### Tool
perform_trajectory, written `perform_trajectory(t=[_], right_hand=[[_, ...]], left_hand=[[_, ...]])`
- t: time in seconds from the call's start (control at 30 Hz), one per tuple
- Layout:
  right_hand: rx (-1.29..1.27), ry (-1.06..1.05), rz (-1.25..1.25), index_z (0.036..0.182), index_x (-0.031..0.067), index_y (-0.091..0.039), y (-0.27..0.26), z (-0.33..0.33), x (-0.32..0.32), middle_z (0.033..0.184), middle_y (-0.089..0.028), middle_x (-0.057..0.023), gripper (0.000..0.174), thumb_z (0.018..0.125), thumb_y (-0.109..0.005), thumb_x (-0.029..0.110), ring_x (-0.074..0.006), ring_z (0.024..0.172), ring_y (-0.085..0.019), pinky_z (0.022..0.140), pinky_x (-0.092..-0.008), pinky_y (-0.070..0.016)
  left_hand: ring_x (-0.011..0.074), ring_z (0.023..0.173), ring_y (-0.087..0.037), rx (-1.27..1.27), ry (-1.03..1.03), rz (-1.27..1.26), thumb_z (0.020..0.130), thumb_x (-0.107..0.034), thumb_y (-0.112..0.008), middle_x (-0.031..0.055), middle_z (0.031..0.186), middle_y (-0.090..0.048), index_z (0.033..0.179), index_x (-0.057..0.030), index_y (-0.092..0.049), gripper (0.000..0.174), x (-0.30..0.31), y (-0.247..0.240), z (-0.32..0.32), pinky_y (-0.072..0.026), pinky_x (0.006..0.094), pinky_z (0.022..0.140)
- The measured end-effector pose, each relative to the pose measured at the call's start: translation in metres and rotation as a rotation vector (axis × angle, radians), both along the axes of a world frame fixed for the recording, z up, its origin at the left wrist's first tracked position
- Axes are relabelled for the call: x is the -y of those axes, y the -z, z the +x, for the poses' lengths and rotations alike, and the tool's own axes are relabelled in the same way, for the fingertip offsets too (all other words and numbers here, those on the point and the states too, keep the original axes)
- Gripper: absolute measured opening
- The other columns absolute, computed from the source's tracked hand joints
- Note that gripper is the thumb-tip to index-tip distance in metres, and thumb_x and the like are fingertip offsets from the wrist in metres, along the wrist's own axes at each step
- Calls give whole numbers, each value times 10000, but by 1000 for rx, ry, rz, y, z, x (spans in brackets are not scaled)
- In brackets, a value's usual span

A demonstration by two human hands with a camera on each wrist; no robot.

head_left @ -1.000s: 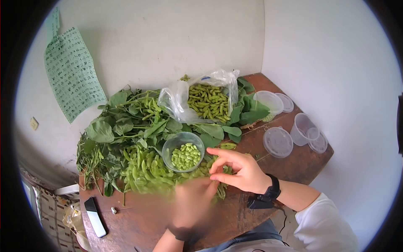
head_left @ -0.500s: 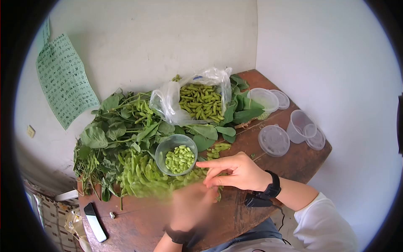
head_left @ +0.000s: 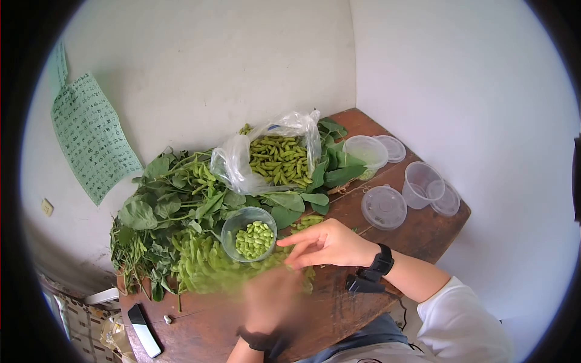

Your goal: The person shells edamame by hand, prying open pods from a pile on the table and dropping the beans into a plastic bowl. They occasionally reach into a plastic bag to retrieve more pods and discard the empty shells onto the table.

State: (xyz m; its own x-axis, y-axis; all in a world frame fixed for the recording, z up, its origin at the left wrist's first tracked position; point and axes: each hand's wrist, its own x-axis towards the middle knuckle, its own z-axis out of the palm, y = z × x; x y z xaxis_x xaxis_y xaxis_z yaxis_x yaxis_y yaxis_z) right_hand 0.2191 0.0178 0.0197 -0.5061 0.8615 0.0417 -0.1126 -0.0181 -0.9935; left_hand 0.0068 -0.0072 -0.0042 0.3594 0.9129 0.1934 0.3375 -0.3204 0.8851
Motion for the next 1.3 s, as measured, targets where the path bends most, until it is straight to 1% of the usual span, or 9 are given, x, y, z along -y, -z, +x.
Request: perform_trajectory(t=[0.2,0.37,0.67,0.77,0.87,0.9,1.0,1.07,1.3], right_hand=[[20,-37,285,1376,22,-569,2,4,-1,1037,-743,-107,462,927,-678,40,-135,982,-690,891,-266,-548],[321,29,603,1333,40,-615,3,10,-4,1063,-738,-110,412,924,-662,22,-136,918,-703,847,-280,-566],[41,324,442,1346,46,-597,-15,-17,-30,1082,-722,-96,416,933,-631,12,-131,913,-684,826,-281,-559],[380,167,786,1265,125,-675,-11,-37,-57,1119,-705,-133,406,868,-689,38,-224,936,-680,820,-315,-552],[415,208,872,1181,114,-722,-22,-42,-72,1136,-712,-86,311,871,-731,92,-182,957,-672,832,-327,-546],[432,289,770,1091,108,-759,-33,-38,-77,1102,-722,-78,226,870,-746,150,-166,979,-662,834,-311,-537],[498,588,609,1000,11,-752,-31,-19,-138,886,-756,-102,220,865,-738,183,-172,766,-697,749,-310,-555],[712,682,718,947,-11,-754,-8,-4,-189,932,-738,-185,179,809,-707,95,-295,866,-723,797,-367,-572],[1001,758,823,895,25,-763,13,-12,-231,860,-720,-185,157,771,-691,89,-357,841,-691,807,-427,-554]], left_hand=[[91,656,-673,1,61,-61,968,-85,-633,80,818,-738,931,53,-690,154,1,-5,-4,-509,211,561],[97,665,-680,145,-7,-282,983,-106,-620,83,826,-740,970,51,-677,167,4,-13,6,-518,211,562],[101,487,-620,-6,-169,-290,921,-157,-709,85,659,-701,937,53,-664,216,3,-15,6,-444,225,434],[96,470,-607,9,-190,-291,907,-172,-730,79,632,-694,978,55,-683,243,0,-11,6,-427,225,434],[92,461,-599,12,-208,-197,918,-189,-717,82,637,-699,1084,51,-685,293,-2,-8,3,-424,230,438],[91,457,-595,24,-203,-197,926,-197,-708,84,638,-700,1129,50,-675,321,-1,-9,2,-424,232,440],[92,447,-589,63,-205,-170,951,-206,-670,82,634,-700,1171,41,-661,331,0,-9,1,-421,239,434],[92,448,-589,119,-194,-152,965,-190,-645,80,632,-695,1150,30,-668,288,1,-11,1,-414,239,425],[85,458,-588,228,-165,-117,980,-169,-616,79,637,-687,1138,18,-664,249,1,-7,1,-407,227,426]])
